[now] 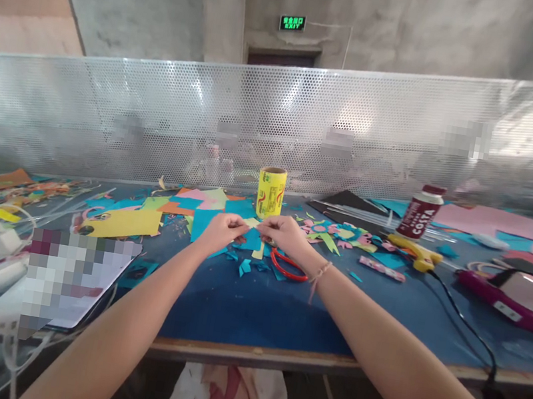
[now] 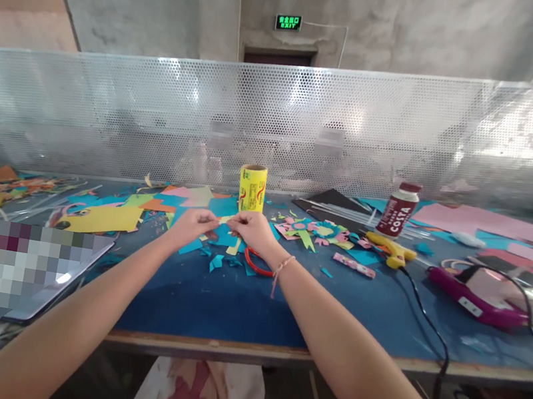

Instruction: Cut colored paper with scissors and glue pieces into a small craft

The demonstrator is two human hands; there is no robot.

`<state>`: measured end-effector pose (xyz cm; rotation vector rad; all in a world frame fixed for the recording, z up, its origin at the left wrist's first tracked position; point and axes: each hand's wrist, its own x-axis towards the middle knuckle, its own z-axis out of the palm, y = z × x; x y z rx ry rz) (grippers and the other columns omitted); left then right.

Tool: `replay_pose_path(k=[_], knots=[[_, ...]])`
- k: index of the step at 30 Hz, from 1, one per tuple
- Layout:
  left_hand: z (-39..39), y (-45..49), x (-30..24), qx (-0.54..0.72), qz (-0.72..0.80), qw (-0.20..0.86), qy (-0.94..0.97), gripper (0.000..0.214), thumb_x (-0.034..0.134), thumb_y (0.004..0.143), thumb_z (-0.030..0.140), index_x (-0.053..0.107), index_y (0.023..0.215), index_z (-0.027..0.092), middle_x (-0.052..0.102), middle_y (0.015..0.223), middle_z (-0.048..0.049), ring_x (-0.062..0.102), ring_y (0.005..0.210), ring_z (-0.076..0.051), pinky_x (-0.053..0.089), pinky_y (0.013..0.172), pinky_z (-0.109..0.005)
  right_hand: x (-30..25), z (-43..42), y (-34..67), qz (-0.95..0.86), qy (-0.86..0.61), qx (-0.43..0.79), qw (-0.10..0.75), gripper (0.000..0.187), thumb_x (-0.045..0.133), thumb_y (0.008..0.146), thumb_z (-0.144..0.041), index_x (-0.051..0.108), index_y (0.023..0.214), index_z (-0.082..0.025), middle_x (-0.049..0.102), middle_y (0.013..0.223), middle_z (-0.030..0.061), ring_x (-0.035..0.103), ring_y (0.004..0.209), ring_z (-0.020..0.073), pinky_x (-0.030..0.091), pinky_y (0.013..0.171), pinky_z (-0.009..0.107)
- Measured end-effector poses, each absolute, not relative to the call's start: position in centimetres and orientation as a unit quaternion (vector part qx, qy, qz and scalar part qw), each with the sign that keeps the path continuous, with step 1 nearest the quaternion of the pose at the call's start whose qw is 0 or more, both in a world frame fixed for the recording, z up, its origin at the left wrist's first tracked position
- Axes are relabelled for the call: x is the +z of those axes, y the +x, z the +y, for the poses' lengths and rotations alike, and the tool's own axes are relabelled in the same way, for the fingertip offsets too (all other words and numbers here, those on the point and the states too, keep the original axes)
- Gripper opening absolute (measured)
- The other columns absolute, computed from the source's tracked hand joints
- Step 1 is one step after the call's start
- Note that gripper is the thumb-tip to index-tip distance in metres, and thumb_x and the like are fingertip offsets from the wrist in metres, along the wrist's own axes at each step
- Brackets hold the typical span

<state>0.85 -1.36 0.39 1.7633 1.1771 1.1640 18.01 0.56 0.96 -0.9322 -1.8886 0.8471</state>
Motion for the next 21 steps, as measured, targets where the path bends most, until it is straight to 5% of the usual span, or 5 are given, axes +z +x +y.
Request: replay_pose_path(k=[6,14,21], knots=[[-1.0,0.8,0.7,0.486,0.484,0.319,0.654,0.019,0.056,0.072,0.031,0.050,0.063,0.015,0.056,0.051,0.0016,0.056,0.050,-0.011,0.045,0.053,-0.023,0.3,1.0,17.4,-0.706,-0.340,0.447,0.433,0.024,0.061,0.066,-0.038,0.060,0.073,-0.016,0.061,0.064,0.0020,0.058,0.061,0.0111,0.048,0.059,0.024],[-0.7,1.0,0.0,0.483,0.484,0.361,0.634,0.017,0.055,0.073,0.032,0.051,0.073,0.015,0.059,0.057,-0.0014,0.059,0.054,-0.013,0.048,0.057,-0.027,0.0,0.7,17.0,-0.742,-0.324,0.425,0.404,0.022,0.059,0.068,-0.035,0.051,0.059,-0.016,0.053,0.057,-0.0025,0.056,0.059,0.0093,0.047,0.060,0.024],[-0.5,0.7,-0.2,0.491,0.461,0.206,0.710,0.007,0.057,0.068,0.020,0.056,0.073,0.016,0.062,0.073,-0.0034,0.060,0.071,-0.014,0.047,0.069,-0.029,-0.3,1.2,17.0,-0.736,-0.347,0.425,0.395,0.020,0.057,0.067,-0.033,0.050,0.060,-0.016,0.053,0.058,-0.0018,0.055,0.059,0.0102,0.047,0.057,0.024]])
